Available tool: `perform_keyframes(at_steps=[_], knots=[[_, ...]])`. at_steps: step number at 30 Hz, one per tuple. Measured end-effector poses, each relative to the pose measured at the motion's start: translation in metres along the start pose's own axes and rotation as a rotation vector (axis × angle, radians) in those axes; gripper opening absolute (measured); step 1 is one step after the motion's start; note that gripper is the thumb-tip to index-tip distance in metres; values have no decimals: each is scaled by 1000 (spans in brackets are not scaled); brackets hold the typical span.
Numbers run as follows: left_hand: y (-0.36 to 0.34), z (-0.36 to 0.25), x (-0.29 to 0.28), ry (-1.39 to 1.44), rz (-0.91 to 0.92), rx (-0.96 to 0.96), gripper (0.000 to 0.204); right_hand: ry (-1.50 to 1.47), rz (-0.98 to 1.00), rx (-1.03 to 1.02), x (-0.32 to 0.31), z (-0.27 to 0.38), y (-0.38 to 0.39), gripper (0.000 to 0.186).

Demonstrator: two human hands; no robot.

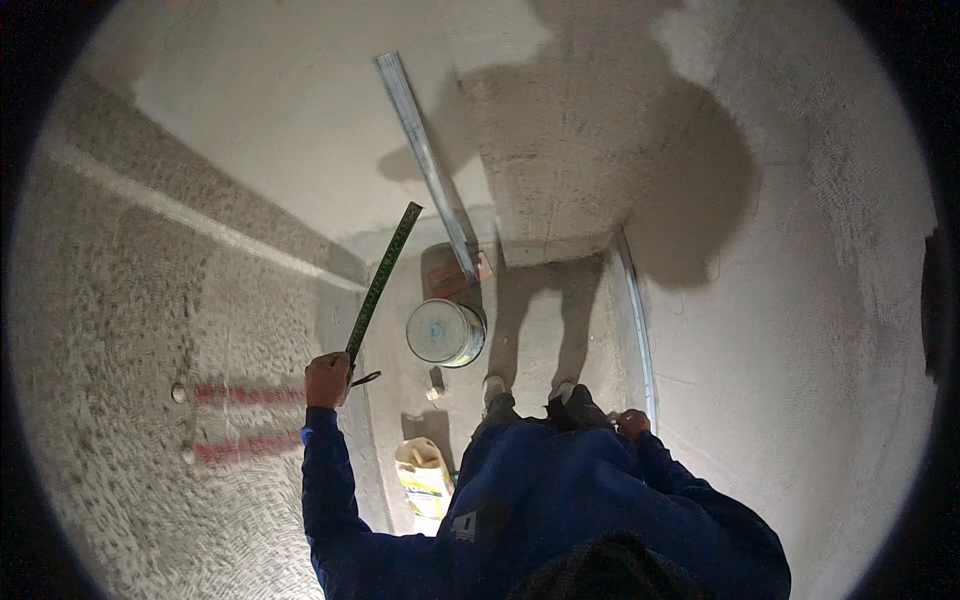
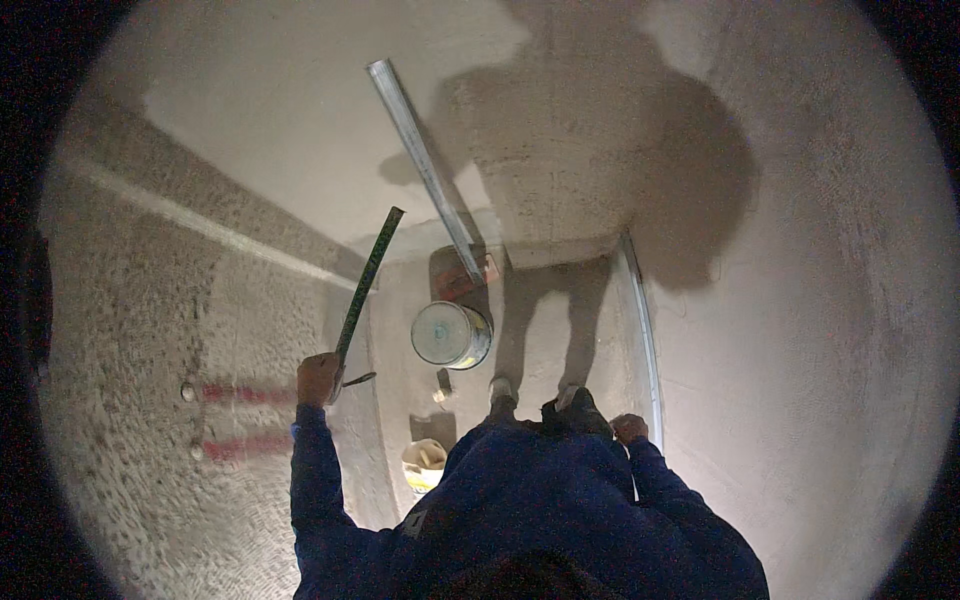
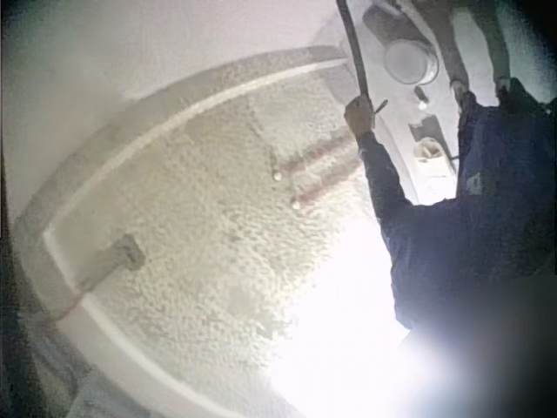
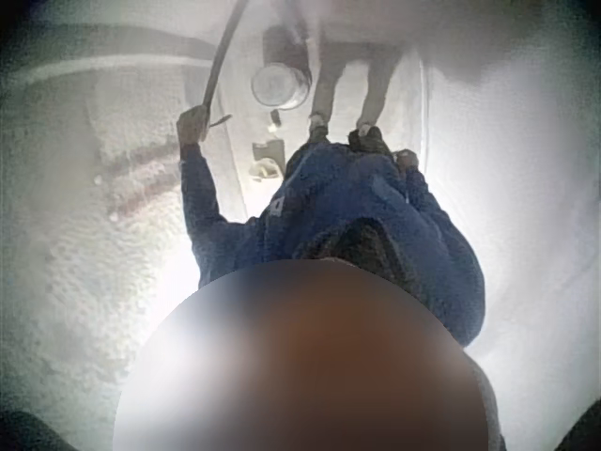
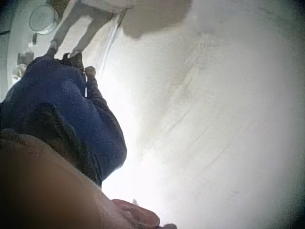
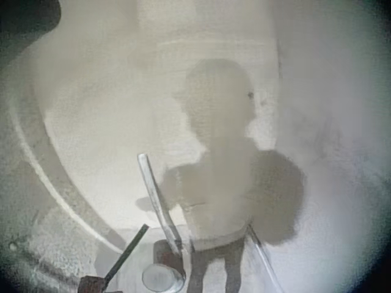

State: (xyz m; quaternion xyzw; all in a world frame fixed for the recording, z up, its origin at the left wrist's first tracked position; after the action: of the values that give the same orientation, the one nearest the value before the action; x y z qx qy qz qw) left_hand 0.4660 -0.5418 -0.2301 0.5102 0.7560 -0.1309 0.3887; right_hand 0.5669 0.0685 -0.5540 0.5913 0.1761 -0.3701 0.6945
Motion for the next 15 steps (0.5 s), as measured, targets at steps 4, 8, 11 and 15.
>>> perform_keyframes(at_steps=[4, 8, 11, 15], knots=[[-42, 0, -7, -129, 12, 62, 29, 119, -117, 104, 22, 39, 10, 35], [-88, -6, -5, -247, 43, 333, 29, -179, -417, 204, 30, 53, 17, 26], [-117, -16, 2, -254, 192, 316, 30, 5, -472, 93, -19, 64, 23, 18], [-140, -50, 17, -324, 307, 378, 30, -796, -867, -5, -179, 101, 84, 13]])
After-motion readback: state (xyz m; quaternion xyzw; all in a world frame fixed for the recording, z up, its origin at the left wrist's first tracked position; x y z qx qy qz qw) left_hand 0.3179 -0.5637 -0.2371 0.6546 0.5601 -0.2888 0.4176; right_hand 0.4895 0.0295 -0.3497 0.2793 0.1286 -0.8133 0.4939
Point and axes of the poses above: each hand's wrist, its own y-axis away from the middle knuckle, its own x-axis out of the palm, z = x × y, the point moved 1 cm from there along -y, towards the middle knuckle, and after that the axes turned 8 degrees about y, right-handed, at the moved point
